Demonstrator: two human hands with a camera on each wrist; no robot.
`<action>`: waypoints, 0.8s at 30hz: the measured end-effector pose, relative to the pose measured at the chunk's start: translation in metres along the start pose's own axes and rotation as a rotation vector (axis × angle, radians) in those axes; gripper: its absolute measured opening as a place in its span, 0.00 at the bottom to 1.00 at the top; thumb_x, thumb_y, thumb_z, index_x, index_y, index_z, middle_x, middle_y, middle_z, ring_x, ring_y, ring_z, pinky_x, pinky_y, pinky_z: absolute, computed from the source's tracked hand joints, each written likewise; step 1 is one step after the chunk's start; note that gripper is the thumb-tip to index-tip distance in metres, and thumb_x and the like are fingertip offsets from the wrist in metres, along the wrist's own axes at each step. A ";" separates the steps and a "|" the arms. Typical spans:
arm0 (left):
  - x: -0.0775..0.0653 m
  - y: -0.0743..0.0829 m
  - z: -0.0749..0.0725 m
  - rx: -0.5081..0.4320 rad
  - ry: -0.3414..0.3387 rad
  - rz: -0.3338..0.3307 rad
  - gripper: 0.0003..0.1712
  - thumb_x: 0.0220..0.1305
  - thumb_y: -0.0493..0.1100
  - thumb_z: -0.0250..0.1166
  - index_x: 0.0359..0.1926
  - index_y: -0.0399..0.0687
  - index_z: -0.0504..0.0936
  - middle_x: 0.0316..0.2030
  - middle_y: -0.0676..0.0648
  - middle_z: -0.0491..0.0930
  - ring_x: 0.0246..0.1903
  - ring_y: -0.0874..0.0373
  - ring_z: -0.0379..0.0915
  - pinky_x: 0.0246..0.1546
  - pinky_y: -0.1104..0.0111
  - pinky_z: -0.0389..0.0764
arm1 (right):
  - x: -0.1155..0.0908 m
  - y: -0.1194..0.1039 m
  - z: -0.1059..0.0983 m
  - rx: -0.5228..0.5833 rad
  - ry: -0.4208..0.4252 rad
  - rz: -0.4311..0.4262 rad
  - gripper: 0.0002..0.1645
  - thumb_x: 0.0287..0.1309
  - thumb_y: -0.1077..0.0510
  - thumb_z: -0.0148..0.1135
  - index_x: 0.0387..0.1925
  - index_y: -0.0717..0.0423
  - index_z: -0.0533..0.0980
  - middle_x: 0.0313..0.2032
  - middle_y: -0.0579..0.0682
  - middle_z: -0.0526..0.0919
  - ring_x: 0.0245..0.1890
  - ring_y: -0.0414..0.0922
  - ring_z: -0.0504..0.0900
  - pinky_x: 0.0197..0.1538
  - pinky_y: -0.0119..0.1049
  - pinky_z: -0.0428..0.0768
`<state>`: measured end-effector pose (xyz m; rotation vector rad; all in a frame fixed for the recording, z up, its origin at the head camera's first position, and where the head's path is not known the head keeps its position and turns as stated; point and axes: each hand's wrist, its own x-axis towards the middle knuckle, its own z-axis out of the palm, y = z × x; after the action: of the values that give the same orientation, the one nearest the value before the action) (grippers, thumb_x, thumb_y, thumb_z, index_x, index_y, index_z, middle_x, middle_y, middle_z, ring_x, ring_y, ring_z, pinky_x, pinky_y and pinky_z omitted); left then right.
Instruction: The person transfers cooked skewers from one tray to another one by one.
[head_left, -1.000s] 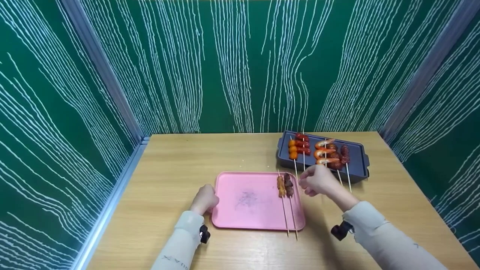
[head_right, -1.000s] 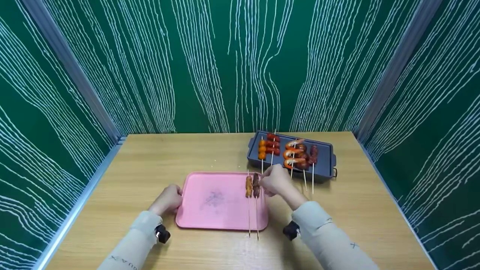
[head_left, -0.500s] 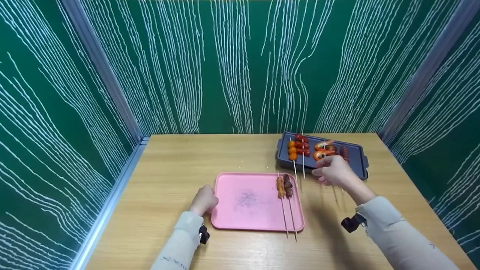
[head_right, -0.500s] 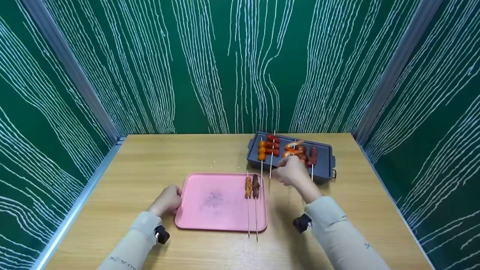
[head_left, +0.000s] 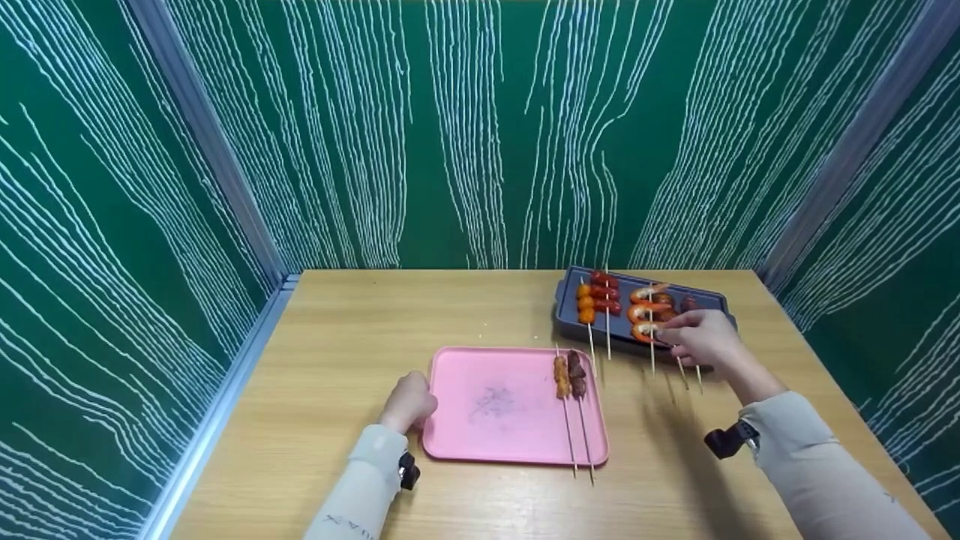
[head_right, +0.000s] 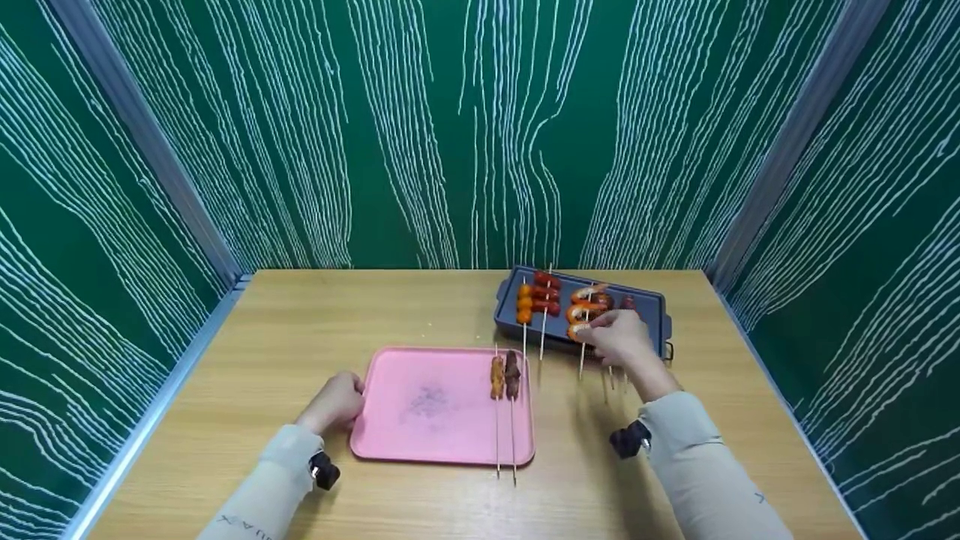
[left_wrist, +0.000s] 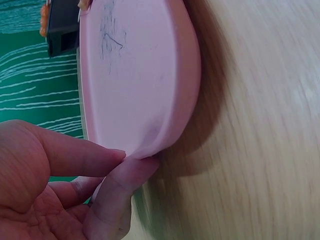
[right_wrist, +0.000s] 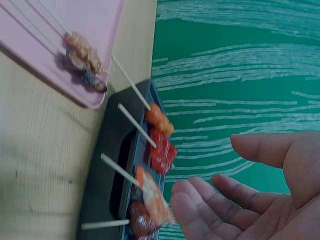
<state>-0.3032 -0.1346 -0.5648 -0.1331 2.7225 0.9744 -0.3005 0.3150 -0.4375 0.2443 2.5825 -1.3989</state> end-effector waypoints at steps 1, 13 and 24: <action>0.000 0.000 0.000 0.001 0.003 0.002 0.17 0.52 0.25 0.51 0.14 0.48 0.64 0.12 0.49 0.68 0.10 0.59 0.67 0.07 0.71 0.66 | 0.001 0.002 -0.002 0.002 0.003 0.002 0.31 0.61 0.52 0.64 0.57 0.70 0.69 0.33 0.48 0.81 0.30 0.42 0.81 0.32 0.35 0.84; -0.001 0.000 -0.001 -0.002 0.019 0.027 0.15 0.52 0.26 0.52 0.16 0.47 0.66 0.15 0.47 0.72 0.12 0.57 0.71 0.09 0.71 0.70 | 0.008 0.032 -0.021 0.003 0.008 0.107 0.38 0.63 0.48 0.61 0.63 0.72 0.63 0.40 0.51 0.81 0.34 0.42 0.81 0.36 0.34 0.84; 0.000 -0.002 0.000 -0.007 0.039 0.063 0.19 0.49 0.26 0.50 0.12 0.51 0.58 0.12 0.52 0.64 0.11 0.60 0.66 0.08 0.72 0.66 | 0.011 0.057 -0.026 0.070 -0.023 0.181 0.42 0.64 0.46 0.59 0.63 0.76 0.58 0.37 0.54 0.79 0.34 0.44 0.81 0.41 0.41 0.85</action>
<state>-0.3027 -0.1361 -0.5654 -0.0680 2.7746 1.0083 -0.3001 0.3676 -0.4723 0.4578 2.4267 -1.4190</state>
